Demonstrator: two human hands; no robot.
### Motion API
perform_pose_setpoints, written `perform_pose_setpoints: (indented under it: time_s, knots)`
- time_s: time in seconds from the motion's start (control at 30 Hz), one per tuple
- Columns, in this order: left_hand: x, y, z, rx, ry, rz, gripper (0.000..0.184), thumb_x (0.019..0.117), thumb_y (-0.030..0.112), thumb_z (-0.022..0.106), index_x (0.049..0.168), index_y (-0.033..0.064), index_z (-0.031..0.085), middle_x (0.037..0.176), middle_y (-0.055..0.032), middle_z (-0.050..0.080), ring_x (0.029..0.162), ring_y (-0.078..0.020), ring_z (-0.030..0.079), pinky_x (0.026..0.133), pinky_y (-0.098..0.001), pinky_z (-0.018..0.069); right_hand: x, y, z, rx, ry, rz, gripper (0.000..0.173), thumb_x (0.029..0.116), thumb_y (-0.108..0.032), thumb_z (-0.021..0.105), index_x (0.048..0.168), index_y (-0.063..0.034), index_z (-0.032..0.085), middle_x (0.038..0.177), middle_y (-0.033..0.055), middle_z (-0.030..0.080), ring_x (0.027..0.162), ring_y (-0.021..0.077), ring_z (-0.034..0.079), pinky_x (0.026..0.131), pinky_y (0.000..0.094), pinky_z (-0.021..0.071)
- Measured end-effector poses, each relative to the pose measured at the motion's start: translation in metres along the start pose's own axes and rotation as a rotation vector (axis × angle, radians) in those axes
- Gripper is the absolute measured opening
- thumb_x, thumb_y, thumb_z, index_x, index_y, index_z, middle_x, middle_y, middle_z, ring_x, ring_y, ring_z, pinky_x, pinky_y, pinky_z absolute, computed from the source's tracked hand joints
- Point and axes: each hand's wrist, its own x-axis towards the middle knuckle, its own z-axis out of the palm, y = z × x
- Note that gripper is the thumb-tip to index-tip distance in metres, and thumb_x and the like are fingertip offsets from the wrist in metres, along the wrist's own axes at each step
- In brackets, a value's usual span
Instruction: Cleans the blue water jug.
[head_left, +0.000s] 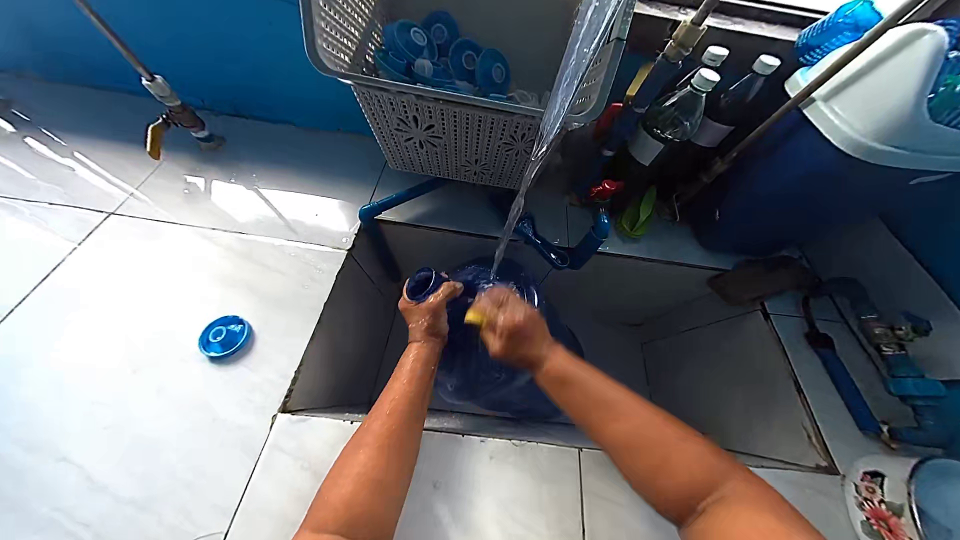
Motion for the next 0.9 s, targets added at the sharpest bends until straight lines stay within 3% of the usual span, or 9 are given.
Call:
perform_pose_setpoints:
  time_s: [0.13,0.23,0.3,0.43,0.53,0.63,0.73,0.83,0.9]
  knots:
    - [0.011,-0.007,-0.041,-0.088,-0.19,-0.147,0.037,0.0687,0.006,0.072,0.104,0.0098,0.064,0.096,-0.0038,0.073,0.09,-0.0156,0.071,0.08,-0.0333,0.0601,0.017,0.086,-0.006,0.267,-0.097,0.629,0.036,0.1082,-0.016,0.044,0.128,0.0082,0.063,0.126,0.0301,0.064,0.121,0.0432,0.061,0.106,0.0586,0.0451]
    - [0.043,-0.008,-0.042,0.135,0.349,-0.273,0.047,0.0907,0.017,0.074,0.129,-0.0021,0.055,0.112,-0.0172,0.066,0.103,-0.0258,0.065,0.09,-0.0454,0.0543,-0.062,0.14,0.029,0.039,-0.37,0.97,0.046,0.1113,-0.016,0.032,0.148,0.0055,0.047,0.148,0.0298,0.051,0.14,0.043,0.048,0.118,0.055,0.0369]
    - [0.056,-0.012,-0.034,0.248,0.505,-0.295,0.057,0.0838,0.015,0.081,0.13,-0.0041,0.055,0.113,-0.0191,0.065,0.101,-0.027,0.064,0.087,-0.0465,0.0537,-0.072,0.137,0.022,0.051,-0.461,1.054,0.045,0.111,-0.016,0.033,0.145,0.0081,0.049,0.148,0.0301,0.05,0.142,0.0421,0.046,0.118,0.0545,0.0363]
    - [0.029,-0.015,-0.017,0.123,0.007,-0.162,0.031,0.0698,-0.001,0.07,0.098,0.0081,0.059,0.083,-0.0029,0.069,0.076,-0.0123,0.068,0.068,-0.0321,0.0585,0.009,0.096,-0.019,0.344,-0.188,0.787,0.043,0.1127,-0.018,0.034,0.128,0.0112,0.062,0.124,0.0322,0.064,0.12,0.0434,0.061,0.106,0.0557,0.0453]
    - [0.034,-0.028,-0.052,-0.012,-0.375,-0.312,0.042,0.0647,0.021,0.081,0.104,0.0127,0.069,0.103,-0.0045,0.074,0.096,-0.0154,0.071,0.083,-0.033,0.06,0.002,0.131,-0.005,0.385,-0.137,0.805,0.043,0.1118,-0.023,0.04,0.122,0.0091,0.066,0.117,0.0306,0.067,0.112,0.0427,0.064,0.101,0.0575,0.0478]
    - [0.044,-0.021,-0.052,0.154,0.182,-0.403,0.035,0.1058,0.032,0.051,0.124,0.0029,0.054,0.109,-0.0125,0.064,0.1,-0.0209,0.064,0.087,-0.0402,0.0553,-0.073,0.187,0.007,0.109,-0.506,1.025,0.044,0.1107,-0.022,0.039,0.141,0.0058,0.055,0.145,0.0287,0.054,0.139,0.0425,0.05,0.115,0.0593,0.0382]
    - [0.051,-0.029,-0.034,0.288,0.549,-0.41,0.053,0.0942,0.021,0.072,0.136,-0.0048,0.052,0.125,-0.0233,0.061,0.111,-0.0312,0.061,0.093,-0.0498,0.0525,-0.089,0.173,0.0,0.124,-0.501,1.138,0.044,0.1109,-0.021,0.036,0.138,0.008,0.056,0.145,0.0293,0.054,0.139,0.0407,0.049,0.115,0.0557,0.0381]
    - [0.027,-0.012,-0.012,0.154,0.142,-0.257,0.034,0.0775,-0.001,0.071,0.109,-0.0013,0.058,0.091,-0.0136,0.066,0.082,-0.0223,0.066,0.072,-0.0416,0.0572,-0.075,0.118,-0.008,0.202,-0.176,1.052,0.047,0.1128,-0.018,0.028,0.141,0.012,0.052,0.146,0.0324,0.051,0.141,0.0414,0.047,0.12,0.0499,0.0338]
    - [0.029,-0.018,-0.033,-0.063,-0.324,-0.224,0.045,0.0631,0.017,0.085,0.104,0.0105,0.068,0.095,-0.0045,0.073,0.089,-0.0149,0.071,0.078,-0.0338,0.0607,-0.079,0.077,0.004,0.167,0.129,0.784,0.042,0.1081,-0.013,0.037,0.134,0.0132,0.058,0.139,0.0322,0.057,0.135,0.0423,0.053,0.116,0.0497,0.0406]
